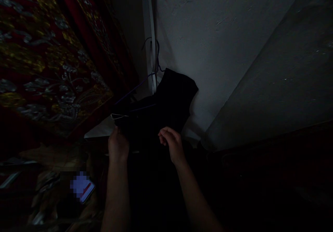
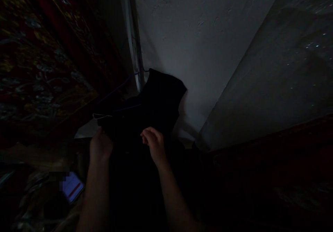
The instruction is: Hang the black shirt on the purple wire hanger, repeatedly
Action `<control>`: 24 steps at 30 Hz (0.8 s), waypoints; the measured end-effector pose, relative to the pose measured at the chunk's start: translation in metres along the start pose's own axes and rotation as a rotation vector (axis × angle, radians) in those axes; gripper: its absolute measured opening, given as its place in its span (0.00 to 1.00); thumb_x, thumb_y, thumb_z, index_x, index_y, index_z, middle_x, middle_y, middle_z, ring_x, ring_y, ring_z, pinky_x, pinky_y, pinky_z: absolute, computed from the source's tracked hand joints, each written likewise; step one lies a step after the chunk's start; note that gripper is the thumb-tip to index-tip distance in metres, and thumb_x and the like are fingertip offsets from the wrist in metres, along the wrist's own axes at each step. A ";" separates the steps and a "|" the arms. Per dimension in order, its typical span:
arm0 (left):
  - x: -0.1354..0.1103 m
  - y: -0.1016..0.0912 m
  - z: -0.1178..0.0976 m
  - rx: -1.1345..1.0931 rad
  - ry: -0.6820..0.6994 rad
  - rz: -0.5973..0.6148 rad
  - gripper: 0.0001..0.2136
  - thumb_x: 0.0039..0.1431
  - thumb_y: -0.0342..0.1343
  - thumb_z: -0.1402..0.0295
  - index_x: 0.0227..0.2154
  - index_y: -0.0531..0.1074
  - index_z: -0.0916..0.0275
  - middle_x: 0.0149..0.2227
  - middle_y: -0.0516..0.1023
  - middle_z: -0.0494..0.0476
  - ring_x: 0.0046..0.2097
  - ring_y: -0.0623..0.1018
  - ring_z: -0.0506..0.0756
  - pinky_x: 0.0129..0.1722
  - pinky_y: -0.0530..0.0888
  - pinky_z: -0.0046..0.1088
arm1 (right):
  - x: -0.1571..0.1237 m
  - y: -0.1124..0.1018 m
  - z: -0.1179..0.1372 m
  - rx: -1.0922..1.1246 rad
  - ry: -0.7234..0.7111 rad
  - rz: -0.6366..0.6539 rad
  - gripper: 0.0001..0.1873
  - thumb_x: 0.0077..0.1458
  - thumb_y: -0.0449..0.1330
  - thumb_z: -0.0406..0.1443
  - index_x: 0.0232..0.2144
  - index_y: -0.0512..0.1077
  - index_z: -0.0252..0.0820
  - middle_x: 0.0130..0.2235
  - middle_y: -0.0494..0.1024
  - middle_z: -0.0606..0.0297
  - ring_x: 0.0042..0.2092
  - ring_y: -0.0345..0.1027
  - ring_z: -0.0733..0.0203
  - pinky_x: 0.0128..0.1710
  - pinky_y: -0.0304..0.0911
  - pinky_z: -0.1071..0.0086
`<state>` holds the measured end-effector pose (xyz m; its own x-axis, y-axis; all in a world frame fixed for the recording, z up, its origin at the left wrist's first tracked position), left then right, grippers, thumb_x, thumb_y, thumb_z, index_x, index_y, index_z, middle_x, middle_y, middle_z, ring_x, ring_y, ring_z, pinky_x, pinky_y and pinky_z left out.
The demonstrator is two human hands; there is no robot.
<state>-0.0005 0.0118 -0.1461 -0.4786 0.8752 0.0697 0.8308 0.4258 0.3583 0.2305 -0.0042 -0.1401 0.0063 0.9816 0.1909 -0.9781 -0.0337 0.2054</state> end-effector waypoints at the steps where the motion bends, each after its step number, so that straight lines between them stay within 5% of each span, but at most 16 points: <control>1: -0.009 0.006 0.009 -0.003 -0.044 0.011 0.12 0.57 0.59 0.56 0.28 0.69 0.59 0.27 0.75 0.49 0.34 0.77 0.52 0.38 0.74 0.27 | -0.001 -0.002 -0.001 -0.052 -0.030 -0.017 0.12 0.56 0.60 0.45 0.30 0.73 0.42 0.26 0.71 0.67 0.30 0.66 0.63 0.31 0.61 0.70; 3: -0.022 0.018 0.018 0.021 -0.078 0.052 0.11 0.55 0.61 0.58 0.28 0.71 0.60 0.27 0.75 0.50 0.31 0.75 0.52 0.34 0.72 0.26 | -0.003 -0.003 0.001 -0.162 -0.131 -0.042 0.12 0.56 0.62 0.43 0.40 0.74 0.43 0.39 0.77 0.62 0.41 0.72 0.59 0.42 0.66 0.67; 7: -0.034 0.033 0.013 0.200 -0.052 0.212 0.12 0.57 0.62 0.58 0.31 0.75 0.63 0.30 0.77 0.52 0.34 0.76 0.53 0.36 0.71 0.25 | -0.004 0.011 0.009 -0.343 -0.340 0.003 0.25 0.54 0.65 0.37 0.54 0.67 0.45 0.56 0.71 0.56 0.58 0.66 0.54 0.59 0.63 0.59; 11: -0.050 0.050 -0.006 0.266 0.128 0.325 0.13 0.62 0.58 0.56 0.36 0.74 0.61 0.33 0.76 0.51 0.37 0.76 0.53 0.39 0.71 0.26 | 0.001 0.023 0.005 -0.438 -0.364 0.058 0.27 0.50 0.66 0.33 0.53 0.66 0.44 0.53 0.73 0.56 0.56 0.68 0.52 0.59 0.63 0.57; 18: -0.072 0.085 -0.021 0.372 0.389 0.457 0.09 0.68 0.55 0.59 0.43 0.73 0.58 0.45 0.77 0.55 0.49 0.76 0.56 0.52 0.71 0.30 | 0.024 0.003 0.017 -0.357 -0.185 0.269 0.11 0.58 0.55 0.33 0.40 0.75 0.43 0.39 0.80 0.63 0.43 0.74 0.56 0.45 0.68 0.65; 21: -0.069 0.088 -0.007 0.425 0.314 0.680 0.17 0.69 0.53 0.57 0.56 0.69 0.56 0.58 0.74 0.59 0.62 0.71 0.59 0.62 0.67 0.36 | 0.029 -0.005 0.047 -0.419 -0.163 0.468 0.12 0.63 0.56 0.39 0.39 0.78 0.41 0.36 0.81 0.64 0.41 0.75 0.56 0.43 0.68 0.66; 24: -0.071 0.083 0.020 0.668 0.087 1.021 0.20 0.67 0.53 0.53 0.55 0.73 0.58 0.54 0.80 0.58 0.54 0.78 0.62 0.57 0.73 0.40 | 0.042 -0.016 0.086 -0.518 -0.256 0.540 0.14 0.65 0.55 0.40 0.43 0.79 0.42 0.40 0.82 0.63 0.44 0.76 0.56 0.47 0.68 0.65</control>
<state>0.1087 -0.0104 -0.1402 0.4825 0.8689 0.1106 0.8062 -0.3912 -0.4439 0.2641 0.0211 -0.0526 -0.5109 0.7783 0.3651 -0.8315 -0.3397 -0.4395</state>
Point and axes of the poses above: each hand's wrist, its own x-axis towards the middle knuckle, its own y-axis out of the palm, z = x × y, the point moved 6 cm from there along x, towards the middle knuckle
